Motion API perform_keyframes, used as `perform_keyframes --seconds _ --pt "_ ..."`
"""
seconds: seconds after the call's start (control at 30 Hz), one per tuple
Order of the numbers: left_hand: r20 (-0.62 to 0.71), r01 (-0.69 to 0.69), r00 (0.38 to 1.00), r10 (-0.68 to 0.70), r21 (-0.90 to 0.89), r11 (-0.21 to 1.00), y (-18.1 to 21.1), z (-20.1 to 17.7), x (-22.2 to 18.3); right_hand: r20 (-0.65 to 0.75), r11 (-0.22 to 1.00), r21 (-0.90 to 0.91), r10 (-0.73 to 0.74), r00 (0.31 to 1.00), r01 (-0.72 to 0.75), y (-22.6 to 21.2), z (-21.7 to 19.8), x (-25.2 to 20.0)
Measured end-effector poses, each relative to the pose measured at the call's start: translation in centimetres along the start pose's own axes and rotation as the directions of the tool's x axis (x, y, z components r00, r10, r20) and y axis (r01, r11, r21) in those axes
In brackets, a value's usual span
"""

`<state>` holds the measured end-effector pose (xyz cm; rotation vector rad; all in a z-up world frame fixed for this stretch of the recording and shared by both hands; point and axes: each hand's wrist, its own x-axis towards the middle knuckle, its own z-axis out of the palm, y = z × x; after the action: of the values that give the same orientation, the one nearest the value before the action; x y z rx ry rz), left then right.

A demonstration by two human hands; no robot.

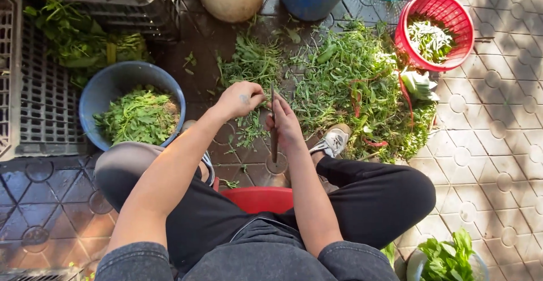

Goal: Trimming the stems of leafy green vegetables with a knife and placing them in a bucket.

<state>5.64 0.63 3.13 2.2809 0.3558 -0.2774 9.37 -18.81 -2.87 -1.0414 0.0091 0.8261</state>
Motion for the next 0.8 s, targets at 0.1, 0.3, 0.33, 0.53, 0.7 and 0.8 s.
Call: perform_keyframes --seconds 0.1,0.3,0.33,0.53,0.7,0.8 --pt "0.005 0.043 0.999 -0.044 0.028 0.999 -1.0 0.2 0.0 -0.094 0.998 0.022 -0.059 0.994 0.062 1.6 -0.4 2.4" --pt "-0.401 0.009 0.916 -0.006 0.005 1.0 -2.3 -12.1 8.0 -0.298 0.86 0.509 0.194 0.935 -0.016 3.4 -10.9 5.1" --pt "-0.527 -0.075 0.849 0.029 -0.066 0.995 0.1 -16.3 8.2 -0.412 0.803 0.594 0.247 0.877 0.053 3.2 -11.5 4.9" --pt "-0.738 -0.245 0.673 0.053 -0.155 0.957 5.1 -22.7 3.2 -0.585 0.929 0.367 0.188 0.789 0.05 7.1 -14.4 6.1" --pt "-0.483 -0.247 0.874 -0.052 -0.534 0.808 4.8 -15.7 -7.7 -0.639 0.902 -0.044 0.305 0.706 -0.43 7.1 -11.8 5.4" --pt "-0.282 0.094 0.952 -0.123 -0.115 0.989 2.5 -13.9 -11.6 -0.562 0.537 -0.546 0.335 0.756 -0.643 8.4 -11.8 6.7"
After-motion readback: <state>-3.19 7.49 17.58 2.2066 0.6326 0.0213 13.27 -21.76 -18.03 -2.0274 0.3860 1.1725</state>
